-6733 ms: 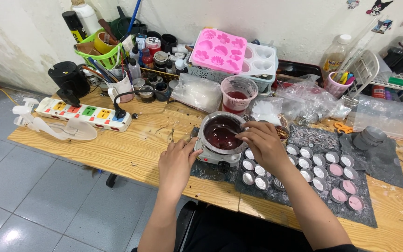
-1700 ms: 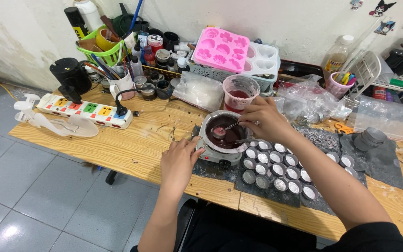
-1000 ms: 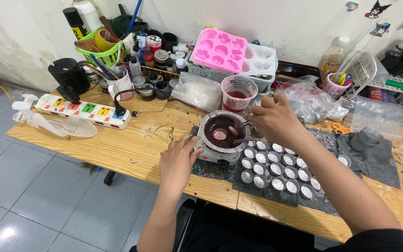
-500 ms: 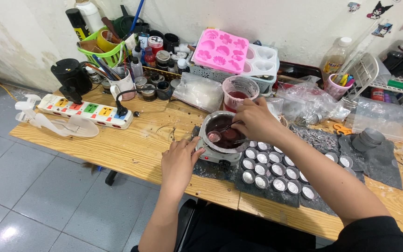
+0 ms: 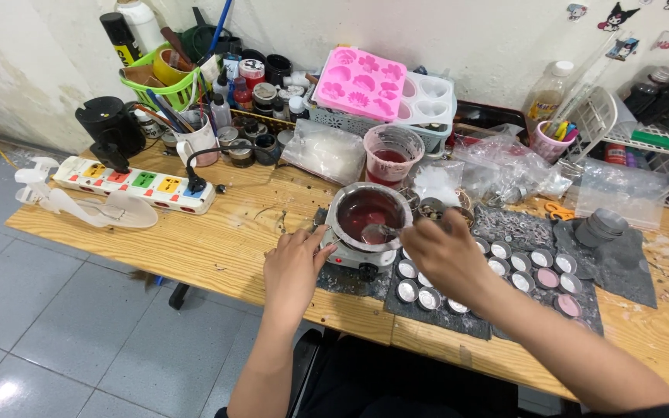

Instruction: Stirring and preparing melted wax for candle making.

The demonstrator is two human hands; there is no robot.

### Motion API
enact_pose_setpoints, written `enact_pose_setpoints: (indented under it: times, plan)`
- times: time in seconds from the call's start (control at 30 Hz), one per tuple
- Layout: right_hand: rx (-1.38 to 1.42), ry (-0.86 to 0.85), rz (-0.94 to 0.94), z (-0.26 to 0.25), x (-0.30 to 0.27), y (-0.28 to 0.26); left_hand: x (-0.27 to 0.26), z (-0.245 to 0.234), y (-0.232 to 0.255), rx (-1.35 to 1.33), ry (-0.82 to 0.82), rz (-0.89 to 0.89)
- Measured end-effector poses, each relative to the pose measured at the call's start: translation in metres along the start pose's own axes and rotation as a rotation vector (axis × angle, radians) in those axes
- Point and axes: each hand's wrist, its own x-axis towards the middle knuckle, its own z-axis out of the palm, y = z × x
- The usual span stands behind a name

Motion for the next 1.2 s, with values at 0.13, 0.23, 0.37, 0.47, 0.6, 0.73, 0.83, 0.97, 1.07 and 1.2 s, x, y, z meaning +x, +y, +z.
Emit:
enact_pose_setpoints:
  times: [0.13, 0.23, 0.37, 0.47, 0.6, 0.73, 0.83, 0.97, 1.07, 1.2]
  plan:
    - [-0.072, 0.135, 0.081, -0.032, -0.017, -0.02, -0.001, 0.001, 0.0, 0.012, 0.02, 0.015]
    - [-0.104, 0.229, 0.195, -0.025, -0.033, -0.031, -0.001, 0.0, 0.003, 0.008, -0.016, -0.017]
    - [0.013, 0.347, 0.38, -0.014, -0.042, -0.047, -0.002, 0.001, 0.003, 0.009, 0.001, -0.006]
    - [0.117, 0.395, 0.508, -0.009, -0.043, -0.056, -0.004, 0.001, 0.004, 0.012, -0.004, -0.012]
    - [0.234, 0.435, 0.646, -0.003, -0.044, -0.063, -0.005, 0.006, 0.002, 0.02, 0.014, -0.002]
    - [0.278, 0.456, 0.698, 0.004, -0.048, -0.069, -0.005, 0.002, 0.006, 0.001, -0.025, -0.037]
    - [0.307, 0.477, 0.738, 0.006, -0.046, -0.072, -0.005, 0.0, 0.008, 0.003, -0.041, -0.036]
    - [0.319, 0.497, 0.775, 0.005, -0.043, -0.072, -0.006, 0.0, 0.009, 0.016, -0.057, -0.031]
    - [0.349, 0.493, 0.814, 0.001, -0.038, -0.07, -0.007, -0.002, 0.011, 0.009, -0.075, -0.042]
    - [0.391, 0.518, 0.827, -0.002, -0.033, -0.067, -0.011, -0.007, 0.017, -0.113, -0.196, -0.145]
